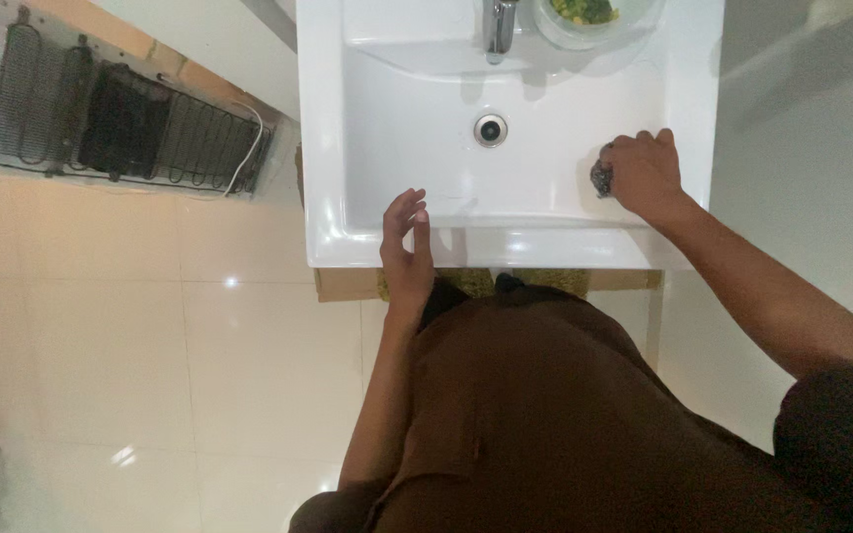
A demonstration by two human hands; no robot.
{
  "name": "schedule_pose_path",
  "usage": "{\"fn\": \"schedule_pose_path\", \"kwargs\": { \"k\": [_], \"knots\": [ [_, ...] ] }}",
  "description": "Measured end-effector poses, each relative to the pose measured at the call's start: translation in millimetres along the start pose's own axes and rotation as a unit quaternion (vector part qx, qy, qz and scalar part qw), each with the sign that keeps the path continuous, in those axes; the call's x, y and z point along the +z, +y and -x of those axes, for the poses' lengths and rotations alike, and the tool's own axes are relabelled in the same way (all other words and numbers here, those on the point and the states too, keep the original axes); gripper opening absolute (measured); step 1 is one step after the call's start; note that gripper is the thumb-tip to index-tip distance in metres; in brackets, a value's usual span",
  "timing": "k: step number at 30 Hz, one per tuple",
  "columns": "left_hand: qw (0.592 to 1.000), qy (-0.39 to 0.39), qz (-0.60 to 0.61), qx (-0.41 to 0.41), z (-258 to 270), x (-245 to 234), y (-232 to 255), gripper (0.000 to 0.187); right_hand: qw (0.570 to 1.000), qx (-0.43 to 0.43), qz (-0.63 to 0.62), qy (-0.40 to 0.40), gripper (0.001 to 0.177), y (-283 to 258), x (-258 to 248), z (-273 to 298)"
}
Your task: The person cleans a bathroom sink by scrubbing the ceramic surface and the faucet with a scouring pad and a sponge.
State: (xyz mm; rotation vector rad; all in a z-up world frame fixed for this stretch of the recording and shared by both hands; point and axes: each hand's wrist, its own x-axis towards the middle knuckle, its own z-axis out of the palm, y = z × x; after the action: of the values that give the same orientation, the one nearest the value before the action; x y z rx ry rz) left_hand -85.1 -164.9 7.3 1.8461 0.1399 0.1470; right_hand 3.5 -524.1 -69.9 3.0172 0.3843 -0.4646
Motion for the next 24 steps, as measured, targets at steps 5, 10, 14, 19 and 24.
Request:
{"fn": "schedule_pose_path", "kwargs": {
  "k": [5,10,14,19,24],
  "knots": [
    [0.999,0.003,0.041,-0.008,8,9,3,0.033,0.999,-0.025,0.001,0.040,0.017,6,11,-11],
    [0.999,0.001,0.036,-0.021,3,12,8,0.033,0.999,-0.007,0.043,0.033,0.018,-1,24,-19],
    [0.999,0.014,0.032,-0.015,-2,11,0,0.033,0.998,-0.030,-0.007,0.052,0.015,-10,31,-22],
    [1.000,0.006,0.029,0.008,1,1,-6,0.032,1.000,-0.014,-0.024,-0.008,0.015,-30,41,-27],
    [0.999,-0.012,0.033,-0.021,-6,-11,-11,0.031,0.996,0.006,-0.046,-0.071,0.019,-47,59,-34]
  ]
}}
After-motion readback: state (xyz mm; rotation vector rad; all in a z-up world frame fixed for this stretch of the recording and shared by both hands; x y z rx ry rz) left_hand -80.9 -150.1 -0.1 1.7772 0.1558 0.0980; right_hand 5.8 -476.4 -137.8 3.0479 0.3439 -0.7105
